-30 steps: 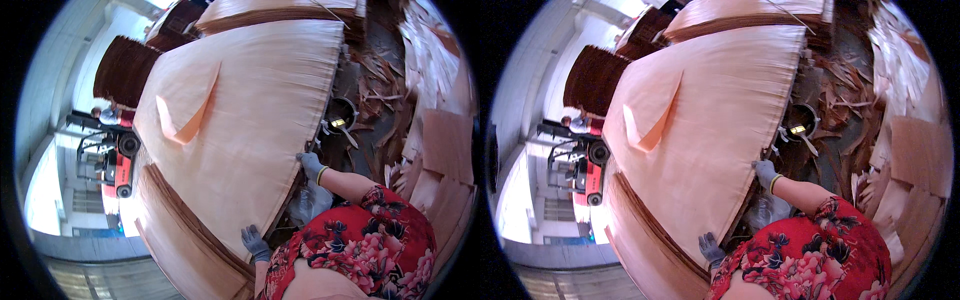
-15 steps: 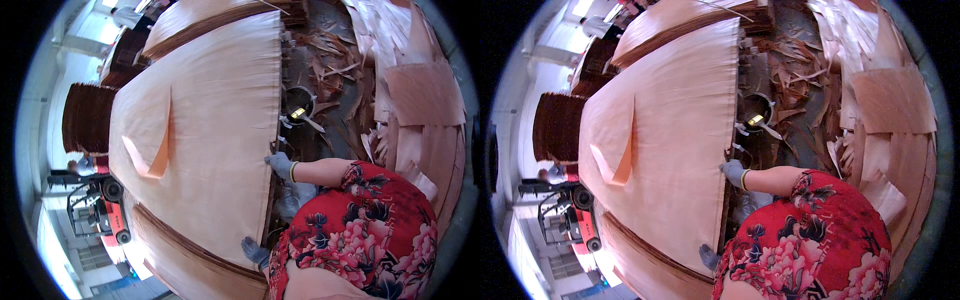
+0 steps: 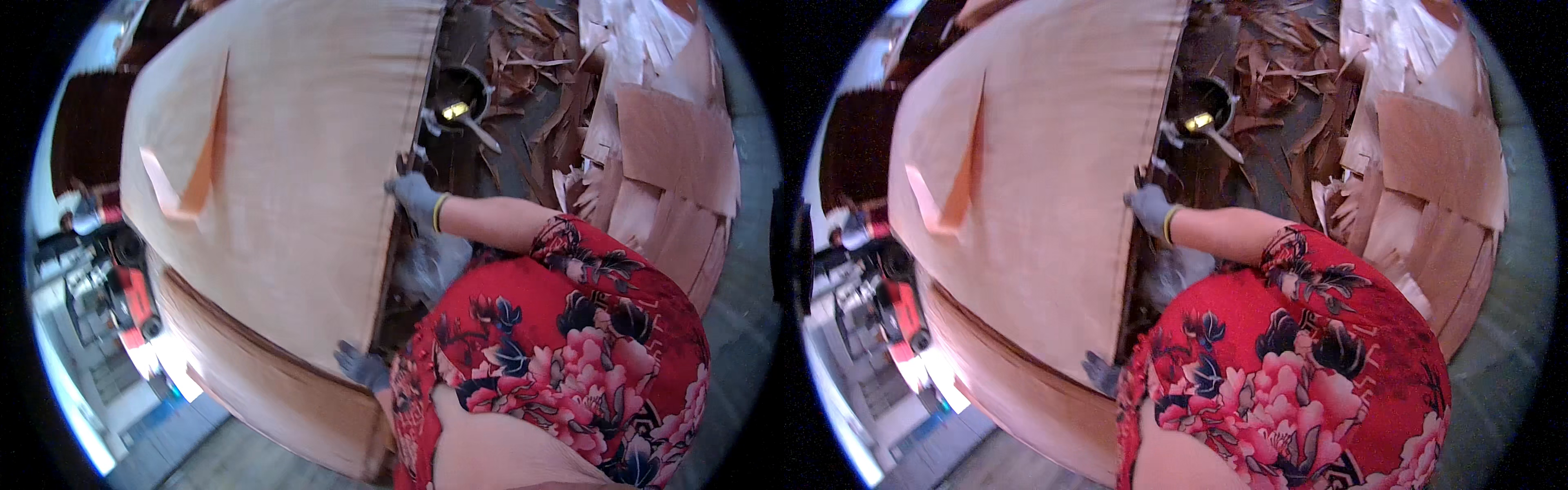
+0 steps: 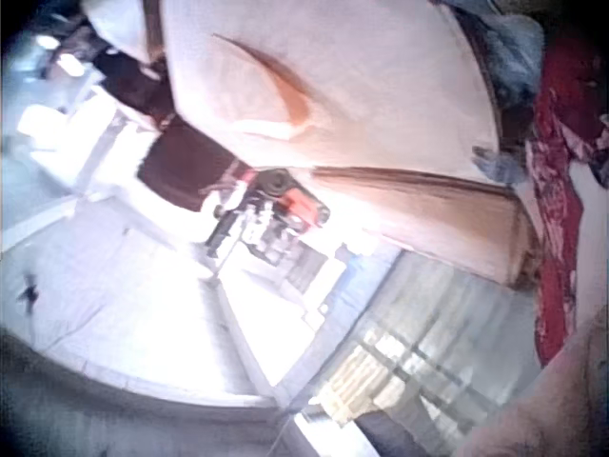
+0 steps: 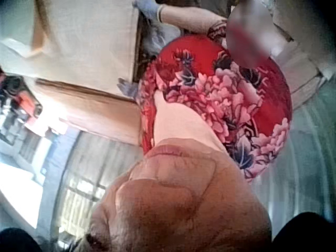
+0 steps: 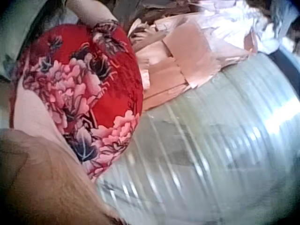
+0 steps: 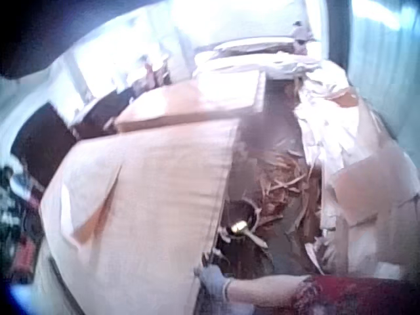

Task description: The person uses a utility knife to cut a large sheet of light-colored material on a workbench. They trim the edges, peel away excess strips, and stack the cut pieces. A forklift and other workers are visible in the background.

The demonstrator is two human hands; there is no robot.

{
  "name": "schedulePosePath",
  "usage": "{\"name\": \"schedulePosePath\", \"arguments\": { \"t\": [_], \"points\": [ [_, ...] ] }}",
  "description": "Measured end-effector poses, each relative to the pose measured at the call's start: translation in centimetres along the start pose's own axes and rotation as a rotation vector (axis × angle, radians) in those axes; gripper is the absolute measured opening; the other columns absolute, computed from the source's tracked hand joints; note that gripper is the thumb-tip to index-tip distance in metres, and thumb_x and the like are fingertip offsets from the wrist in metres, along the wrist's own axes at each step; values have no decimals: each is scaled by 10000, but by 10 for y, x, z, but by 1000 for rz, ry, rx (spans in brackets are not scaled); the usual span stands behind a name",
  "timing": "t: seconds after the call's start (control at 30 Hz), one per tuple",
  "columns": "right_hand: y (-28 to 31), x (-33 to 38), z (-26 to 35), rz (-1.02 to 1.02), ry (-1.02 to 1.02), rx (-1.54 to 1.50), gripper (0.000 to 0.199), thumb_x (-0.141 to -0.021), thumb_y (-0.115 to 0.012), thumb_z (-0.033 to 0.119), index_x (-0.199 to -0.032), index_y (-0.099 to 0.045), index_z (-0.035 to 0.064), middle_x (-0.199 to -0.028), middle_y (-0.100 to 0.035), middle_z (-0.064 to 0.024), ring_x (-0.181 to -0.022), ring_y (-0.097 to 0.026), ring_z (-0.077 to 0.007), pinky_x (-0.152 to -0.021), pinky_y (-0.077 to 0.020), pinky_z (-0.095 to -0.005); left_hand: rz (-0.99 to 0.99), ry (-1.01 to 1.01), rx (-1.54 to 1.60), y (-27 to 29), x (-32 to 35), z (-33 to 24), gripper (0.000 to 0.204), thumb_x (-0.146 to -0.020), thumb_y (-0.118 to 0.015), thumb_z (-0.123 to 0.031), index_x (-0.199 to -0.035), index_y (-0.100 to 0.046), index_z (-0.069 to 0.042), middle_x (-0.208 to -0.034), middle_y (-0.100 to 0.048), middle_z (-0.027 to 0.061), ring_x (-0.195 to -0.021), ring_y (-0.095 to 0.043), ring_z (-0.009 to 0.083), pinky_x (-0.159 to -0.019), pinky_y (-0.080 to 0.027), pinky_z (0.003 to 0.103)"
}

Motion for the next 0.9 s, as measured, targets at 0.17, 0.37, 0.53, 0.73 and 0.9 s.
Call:
{"name": "schedulePosePath", "arguments": {
  "t": [0.17,0.37,0.53,0.73,0.9],
  "points": [
    [-2,-26,-13,30,75,17,180,-754,-619,156,-839,-592,0,-798,-572,-99,-748,-517,-220,-696,-428,-377,17,84,-129,-33,40,30,606,-688,-642,-314,-1193,-472,-26,-1227,-487,134,-1146,-433,306,-965,-344,393],
    [3,-21,0,98,64,-51,96,-766,-587,145,-733,-577,55,-665,-527,-75,-580,-483,-198,-529,-416,-352,-13,255,-150,-22,39,9,376,-790,-483,-142,-1149,-501,-33,-1194,-520,131,-1098,-487,271,-887,-399,381],
    [15,-32,5,85,3,33,112,-796,-591,182,-766,-589,74,-501,-460,-50,-381,-429,-191,-383,-364,-338,-33,247,-114,-19,36,-2,389,-799,-462,-121,-1179,-477,-38,-1194,-524,124,-1098,-494,263,-881,-401,374],
    [13,-36,1,35,53,22,124,-797,-593,188,-750,-568,76,-492,-447,-53,-357,-421,-206,-360,-360,-366,-17,239,-104,-28,42,5,418,-802,-464,-130,-1209,-449,-36,-1236,-486,142,-1122,-474,272,-889,-393,370],
    [28,-34,4,-49,61,84,161,-789,-596,210,-704,-536,86,-485,-438,-50,-366,-423,-211,-375,-372,-368,48,202,-82,-25,35,-10,449,-797,-462,-116,-1232,-426,-10,-1268,-454,157,-1158,-441,284,-949,-362,376]
  ]
}}
Point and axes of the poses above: each hand's wrist, its own x-axis away from the middle knuckle, its own y-axis out of the back of the hand, z = x × y, the point moved 6 cm from there along -x, towards the middle knuckle
